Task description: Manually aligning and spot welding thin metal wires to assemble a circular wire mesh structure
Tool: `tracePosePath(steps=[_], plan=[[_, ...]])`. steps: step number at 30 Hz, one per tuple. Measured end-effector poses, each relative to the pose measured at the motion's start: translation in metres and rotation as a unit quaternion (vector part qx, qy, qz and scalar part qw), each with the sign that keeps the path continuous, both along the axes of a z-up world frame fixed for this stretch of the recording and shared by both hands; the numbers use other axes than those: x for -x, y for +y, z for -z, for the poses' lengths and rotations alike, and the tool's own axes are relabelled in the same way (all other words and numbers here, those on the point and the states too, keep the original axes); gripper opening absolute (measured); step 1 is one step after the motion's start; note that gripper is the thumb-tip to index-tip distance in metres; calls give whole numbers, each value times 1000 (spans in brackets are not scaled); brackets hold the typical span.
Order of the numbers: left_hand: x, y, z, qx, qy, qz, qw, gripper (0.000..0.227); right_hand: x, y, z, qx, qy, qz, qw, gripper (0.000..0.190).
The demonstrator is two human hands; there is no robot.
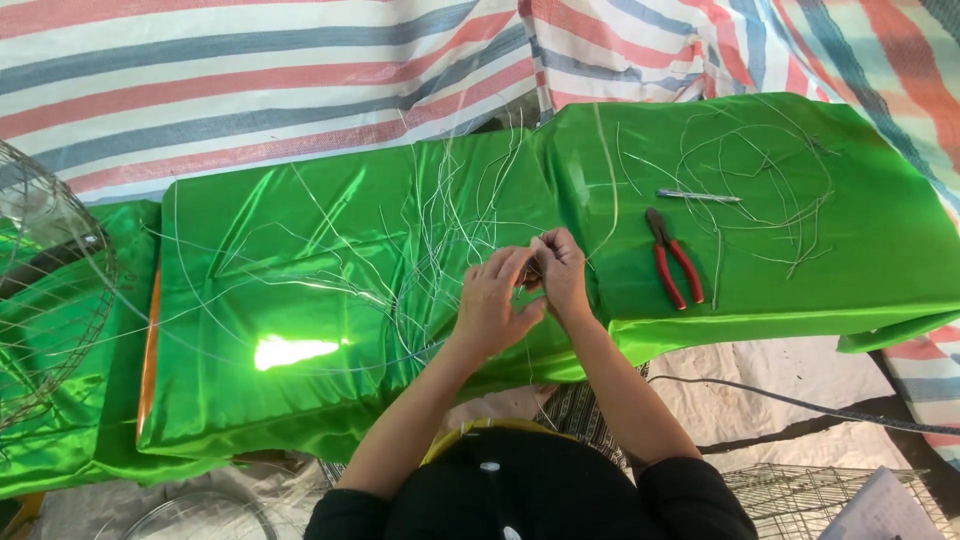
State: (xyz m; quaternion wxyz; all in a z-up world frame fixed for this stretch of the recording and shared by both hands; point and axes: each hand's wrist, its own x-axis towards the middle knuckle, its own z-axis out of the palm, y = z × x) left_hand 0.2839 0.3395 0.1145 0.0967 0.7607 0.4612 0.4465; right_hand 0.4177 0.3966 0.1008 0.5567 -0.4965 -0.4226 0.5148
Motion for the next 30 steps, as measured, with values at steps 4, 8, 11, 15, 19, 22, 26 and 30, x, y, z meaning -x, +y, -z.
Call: tracePosePath(steps=[4, 8, 11, 15, 19, 22, 26, 30], plan=[[1, 2, -1, 36, -10, 34, 999, 90, 4, -1, -3, 4, 5, -10, 1000, 17], [-3, -1, -4, 35, 88, -42, 995, 77, 6, 5, 4, 4, -9, -23, 1000, 17], [-4, -1, -5, 13, 129, -92, 987, 63, 7, -1, -9, -5, -19, -28, 999, 16], [-10, 0, -11, -74, 166, -166, 969, 38, 1, 14, 16, -30, -50, -39, 998, 17], [-16, 8, 1, -90, 159, -194, 964, 37, 0, 20, 21, -25, -45, -30, 998, 17], [-16, 13, 11, -114, 163, -208, 958, 36, -6, 28, 34, -2, -33, -38, 999, 18], [-16, 14, 21, -121, 155, -202, 959, 26, -4, 13, 12, 14, -19, -67, 997, 21], [-6, 11, 20, -64, 108, -161, 979, 27, 0, 6, 6, 28, -8, -78, 996, 22]])
